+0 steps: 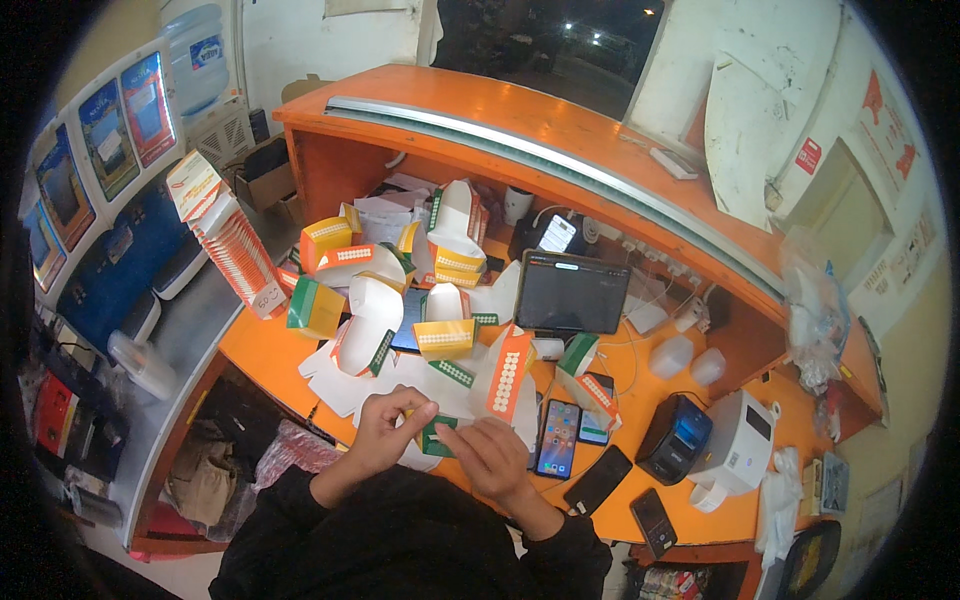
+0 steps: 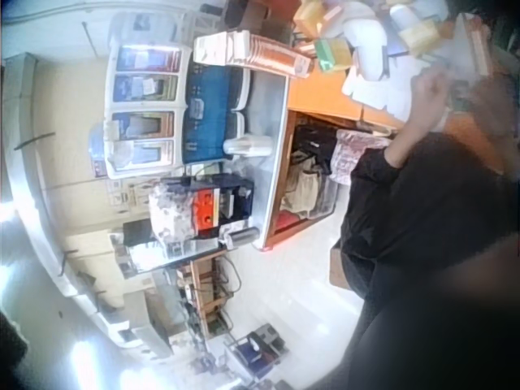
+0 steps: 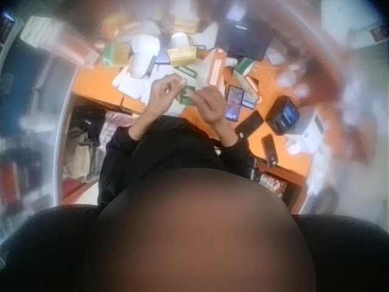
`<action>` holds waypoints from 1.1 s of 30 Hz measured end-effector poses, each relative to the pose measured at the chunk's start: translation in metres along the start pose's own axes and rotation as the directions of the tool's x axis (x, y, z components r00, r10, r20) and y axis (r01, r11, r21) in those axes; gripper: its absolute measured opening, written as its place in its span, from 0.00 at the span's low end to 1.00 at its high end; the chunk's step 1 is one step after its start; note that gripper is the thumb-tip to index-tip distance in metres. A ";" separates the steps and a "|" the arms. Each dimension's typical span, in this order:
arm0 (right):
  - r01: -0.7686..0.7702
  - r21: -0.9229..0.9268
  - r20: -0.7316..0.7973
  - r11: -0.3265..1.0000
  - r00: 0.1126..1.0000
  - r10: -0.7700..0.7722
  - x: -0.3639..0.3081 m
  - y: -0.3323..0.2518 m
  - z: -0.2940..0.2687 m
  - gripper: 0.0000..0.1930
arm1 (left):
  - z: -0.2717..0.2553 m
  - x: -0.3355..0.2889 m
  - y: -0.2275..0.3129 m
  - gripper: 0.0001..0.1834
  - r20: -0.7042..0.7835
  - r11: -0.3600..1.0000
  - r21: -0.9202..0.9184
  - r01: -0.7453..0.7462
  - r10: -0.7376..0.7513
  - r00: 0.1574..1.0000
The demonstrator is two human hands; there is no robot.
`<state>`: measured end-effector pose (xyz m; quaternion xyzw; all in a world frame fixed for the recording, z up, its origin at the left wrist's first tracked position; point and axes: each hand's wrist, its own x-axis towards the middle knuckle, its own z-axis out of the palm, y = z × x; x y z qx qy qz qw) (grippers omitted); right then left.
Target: The person assembles small printed cardboard boxes by folding and interlocking the flaps. They handle multiple flat pieces, fold them into shape, and place the completed boxes on the counter. The process is repeated for several units.
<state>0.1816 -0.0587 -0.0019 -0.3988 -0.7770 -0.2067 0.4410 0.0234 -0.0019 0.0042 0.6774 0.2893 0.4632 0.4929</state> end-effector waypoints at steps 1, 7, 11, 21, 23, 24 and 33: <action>-0.017 0.020 -0.015 1.000 1.000 0.017 0.002 -0.001 0.000 0.14 | -0.001 -0.001 0.002 0.08 -0.019 0.998 0.025 -0.054 0.054 0.998; -0.590 0.509 0.277 0.626 0.802 0.530 0.019 -0.009 -0.006 0.10 | -0.010 -0.003 0.013 0.04 0.006 0.905 0.213 -0.369 0.376 0.926; -0.660 0.567 0.432 0.493 0.748 0.504 0.024 -0.010 -0.007 0.08 | -0.012 -0.005 0.015 0.05 0.151 0.851 0.275 -0.447 0.421 0.894; -0.768 0.575 0.524 0.282 0.611 0.593 0.005 0.020 -0.013 0.07 | -0.015 0.000 0.010 0.09 0.151 0.898 0.326 -0.296 0.259 0.954; -0.735 0.638 0.395 0.231 0.570 0.721 0.002 0.028 -0.015 0.07 | -0.025 0.001 0.007 0.11 0.202 0.954 0.242 -0.177 0.129 0.971; -0.722 0.660 0.357 0.208 0.545 0.758 0.001 0.033 -0.018 0.06 | -0.032 0.001 0.005 0.11 0.277 0.984 0.153 -0.087 0.042 0.960; -0.126 -0.144 -0.104 0.982 0.988 0.111 -0.002 -0.003 0.005 0.21 | -0.013 0.001 -0.013 0.11 0.108 0.911 -0.372 0.179 -0.150 0.983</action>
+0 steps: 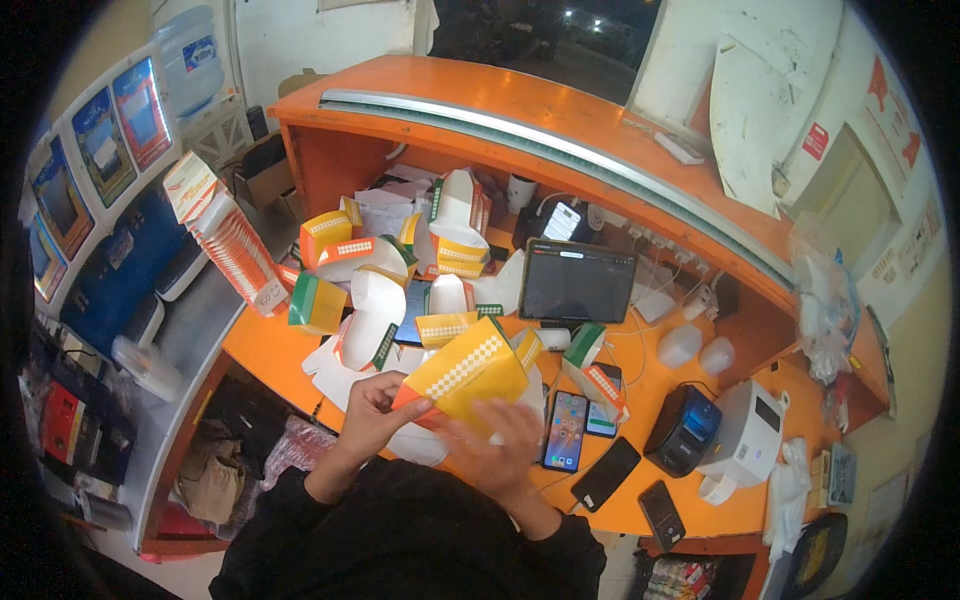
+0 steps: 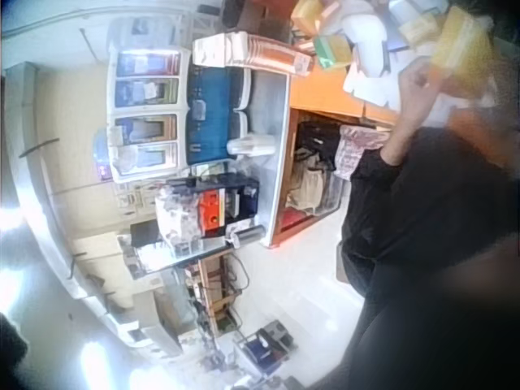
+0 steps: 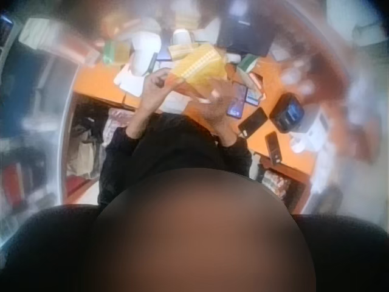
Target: The person assembles small printed cardboard boxes by folding and interlocking the flaps. They handle multiple flat pieces, fold them into shape, and place the completed boxes on the counter. The process is repeated for several units.
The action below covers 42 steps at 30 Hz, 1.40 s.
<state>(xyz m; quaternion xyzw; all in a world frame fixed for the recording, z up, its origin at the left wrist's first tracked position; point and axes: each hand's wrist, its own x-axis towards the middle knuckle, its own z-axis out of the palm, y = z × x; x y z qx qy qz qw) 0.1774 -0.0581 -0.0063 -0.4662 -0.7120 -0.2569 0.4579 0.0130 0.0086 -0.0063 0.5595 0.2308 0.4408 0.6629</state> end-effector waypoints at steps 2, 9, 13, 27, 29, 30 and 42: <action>-0.035 0.000 0.031 0.999 0.999 0.035 -0.002 -0.013 0.016 0.23 | 0.007 0.001 0.001 0.12 -0.018 0.999 -0.051 0.015 -0.016 1.000; -0.087 0.251 0.074 0.964 0.995 0.070 -0.004 0.001 0.014 0.14 | 0.014 0.003 0.009 0.09 -0.147 0.928 0.324 -0.184 0.241 0.959; -0.218 0.407 0.066 0.887 0.975 0.210 0.000 0.005 0.006 0.09 | 0.005 0.007 0.009 0.06 -0.046 0.655 0.676 -0.339 0.497 0.867; -0.392 0.515 -0.004 0.762 0.888 0.459 -0.002 0.003 0.011 0.08 | 0.020 0.002 0.004 0.10 0.184 0.689 0.599 -0.408 0.378 0.907; -0.363 0.458 -0.023 0.811 0.908 0.419 -0.003 0.001 0.012 0.09 | 0.019 0.002 0.010 0.09 0.100 0.795 0.508 -0.331 0.328 0.940; -0.354 0.411 -0.028 0.840 0.916 0.400 -0.004 0.000 0.013 0.09 | 0.019 0.003 0.014 0.09 0.065 0.825 0.460 -0.329 0.338 0.939; -0.422 0.402 0.090 0.812 0.901 0.424 -0.003 -0.001 0.016 0.09 | 0.014 0.013 0.023 0.15 -0.030 0.975 0.148 -0.163 0.169 0.985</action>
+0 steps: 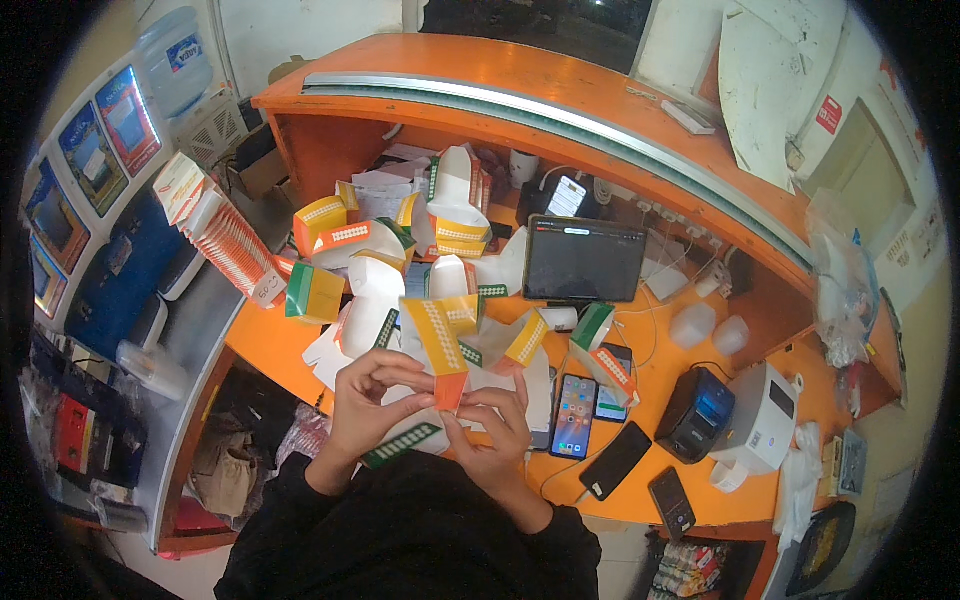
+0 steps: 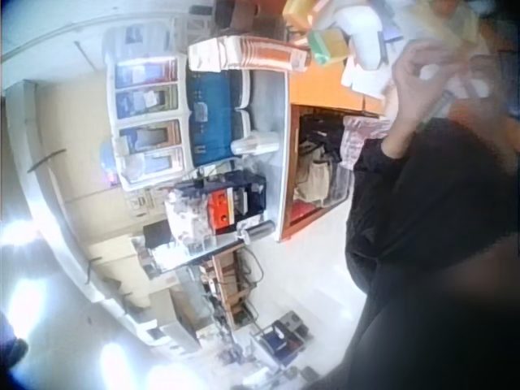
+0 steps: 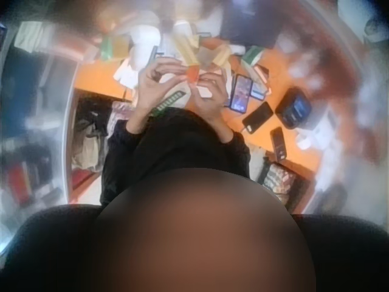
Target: The person assembles small printed cardboard boxes by folding and interlocking the flaps. They handle multiple flat pieces, fold them into shape, and place the completed boxes on the counter. The process is repeated for several units.
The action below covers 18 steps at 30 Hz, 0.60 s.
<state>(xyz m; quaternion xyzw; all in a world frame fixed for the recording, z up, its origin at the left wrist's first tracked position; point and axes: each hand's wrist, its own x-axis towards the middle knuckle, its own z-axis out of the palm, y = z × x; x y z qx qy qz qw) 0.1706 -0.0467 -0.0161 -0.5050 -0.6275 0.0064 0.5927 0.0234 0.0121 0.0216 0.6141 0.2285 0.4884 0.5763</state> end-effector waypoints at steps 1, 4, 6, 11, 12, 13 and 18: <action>-0.008 0.014 0.001 1.000 1.000 0.008 0.001 0.000 -0.003 0.08 | -0.002 0.001 -0.003 0.16 0.009 0.993 -0.109 0.038 -0.037 0.999; -0.002 0.017 0.010 1.000 1.000 0.002 0.003 0.001 -0.007 0.08 | -0.003 0.003 -0.010 0.19 -0.010 0.985 -0.155 0.073 -0.076 0.997; 0.033 -0.038 0.035 0.999 0.999 -0.032 0.003 0.001 -0.007 0.09 | -0.004 0.003 -0.012 0.19 0.033 0.945 -0.293 0.142 -0.138 0.990; 0.136 -0.144 0.075 0.980 0.989 -0.126 0.005 0.002 -0.005 0.09 | -0.003 0.003 -0.014 0.18 0.006 0.873 -0.476 0.105 -0.116 0.993; 0.157 -0.162 0.095 0.974 0.985 -0.143 0.005 0.002 -0.005 0.09 | -0.004 0.002 -0.014 0.18 -0.003 0.915 -0.387 0.114 -0.125 0.992; 0.140 -0.161 0.099 0.977 0.987 -0.125 0.005 0.002 -0.005 0.09 | -0.004 0.002 -0.014 0.18 -0.005 0.945 -0.301 0.126 -0.134 0.991; 0.011 -0.052 0.029 0.999 1.000 -0.009 0.009 0.001 -0.008 0.09 | -0.005 -0.002 -0.014 0.08 -0.208 0.944 0.330 -0.007 0.080 0.975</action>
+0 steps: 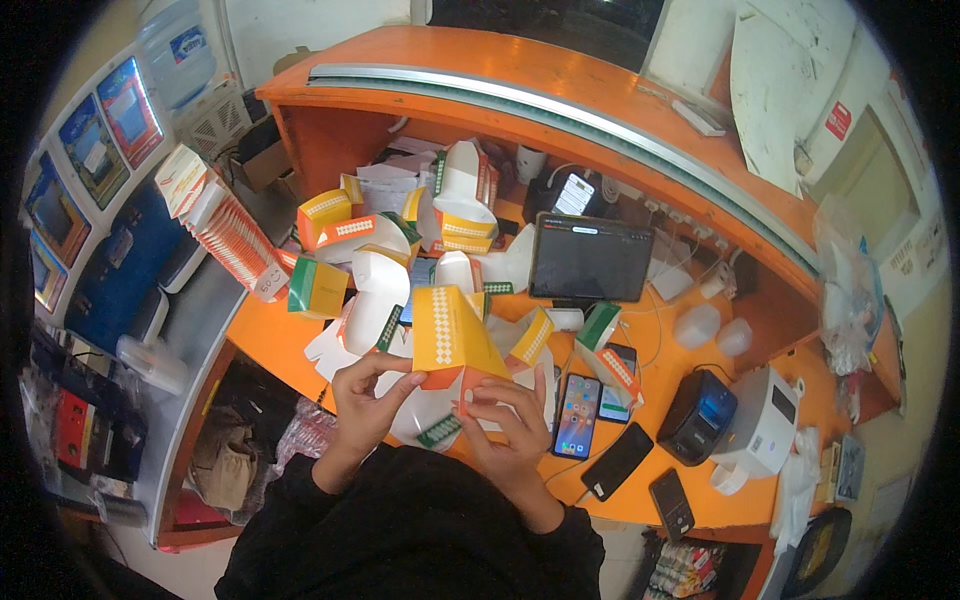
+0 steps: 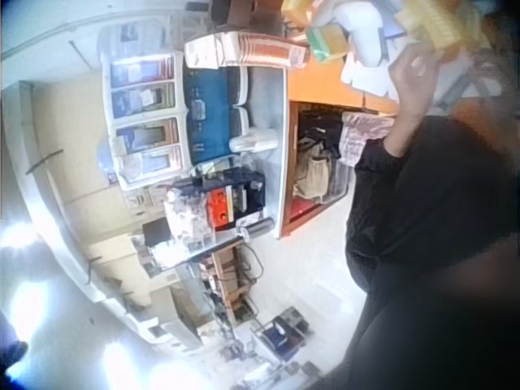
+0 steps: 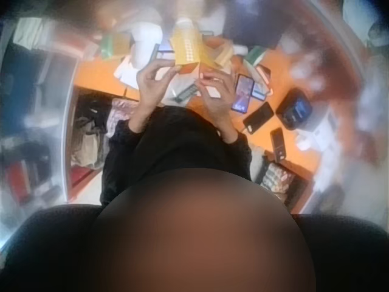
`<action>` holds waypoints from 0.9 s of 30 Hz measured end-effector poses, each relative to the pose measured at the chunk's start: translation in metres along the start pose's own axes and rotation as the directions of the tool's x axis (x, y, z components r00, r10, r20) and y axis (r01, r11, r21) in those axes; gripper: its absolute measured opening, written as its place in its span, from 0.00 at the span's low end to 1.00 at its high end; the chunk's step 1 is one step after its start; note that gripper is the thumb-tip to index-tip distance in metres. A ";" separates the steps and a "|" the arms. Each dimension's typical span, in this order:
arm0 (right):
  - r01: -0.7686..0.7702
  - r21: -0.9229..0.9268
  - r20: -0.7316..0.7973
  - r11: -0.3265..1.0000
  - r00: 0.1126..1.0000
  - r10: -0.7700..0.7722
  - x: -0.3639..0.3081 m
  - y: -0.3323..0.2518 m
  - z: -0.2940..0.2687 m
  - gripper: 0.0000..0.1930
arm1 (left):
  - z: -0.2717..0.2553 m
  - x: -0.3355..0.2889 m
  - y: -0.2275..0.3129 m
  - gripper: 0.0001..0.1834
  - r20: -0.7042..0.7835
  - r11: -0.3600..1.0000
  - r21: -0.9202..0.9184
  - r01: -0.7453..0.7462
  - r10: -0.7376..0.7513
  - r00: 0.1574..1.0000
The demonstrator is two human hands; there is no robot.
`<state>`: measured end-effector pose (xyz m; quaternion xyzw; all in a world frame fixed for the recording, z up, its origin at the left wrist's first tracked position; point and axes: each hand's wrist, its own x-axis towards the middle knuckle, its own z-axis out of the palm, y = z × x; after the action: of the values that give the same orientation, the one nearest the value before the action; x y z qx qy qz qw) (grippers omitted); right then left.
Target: The person assembles small printed cardboard boxes by folding and interlocking the flaps. They handle multiple flat pieces, fold them into shape, and place the completed boxes on the counter. The process is repeated for several units.
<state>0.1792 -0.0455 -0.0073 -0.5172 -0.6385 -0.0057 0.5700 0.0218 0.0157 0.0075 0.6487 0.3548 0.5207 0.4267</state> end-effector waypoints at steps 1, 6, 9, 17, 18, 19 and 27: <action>-0.019 0.055 -0.011 0.998 1.000 0.020 0.001 0.000 -0.001 0.09 | 0.001 -0.001 0.000 0.07 -0.004 0.998 0.017 -0.063 0.063 0.998; -0.065 0.145 -0.072 0.987 0.994 0.076 0.003 0.000 0.003 0.08 | 0.016 -0.006 -0.001 0.07 0.022 0.928 0.156 -0.339 0.340 0.940; -0.079 0.171 -0.137 0.982 0.985 0.103 0.003 0.001 0.008 0.07 | 0.023 -0.012 -0.001 0.08 0.042 0.951 0.093 -0.295 0.293 0.955; -0.053 0.138 -0.182 0.989 0.980 0.078 0.003 -0.005 0.007 0.08 | 0.019 -0.011 -0.001 0.07 0.138 0.984 -0.134 -0.122 0.140 0.981; -0.055 0.131 -0.175 0.990 0.981 0.078 0.003 -0.006 0.007 0.09 | 0.019 -0.010 -0.001 0.07 0.139 0.982 -0.158 -0.103 0.126 0.982; -0.056 0.138 -0.190 0.989 0.978 0.082 0.003 -0.007 0.007 0.08 | 0.019 -0.010 -0.002 0.08 0.142 0.979 -0.183 -0.085 0.112 0.984; -0.020 -0.069 -0.136 0.997 0.991 0.011 -0.003 -0.010 0.012 0.07 | 0.021 -0.013 -0.010 0.09 0.142 0.935 -0.354 0.016 0.037 0.989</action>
<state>0.1630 -0.0448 -0.0075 -0.5403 -0.5935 -0.0590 0.5936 0.0397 0.0043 -0.0083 0.5995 0.2194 0.5292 0.5589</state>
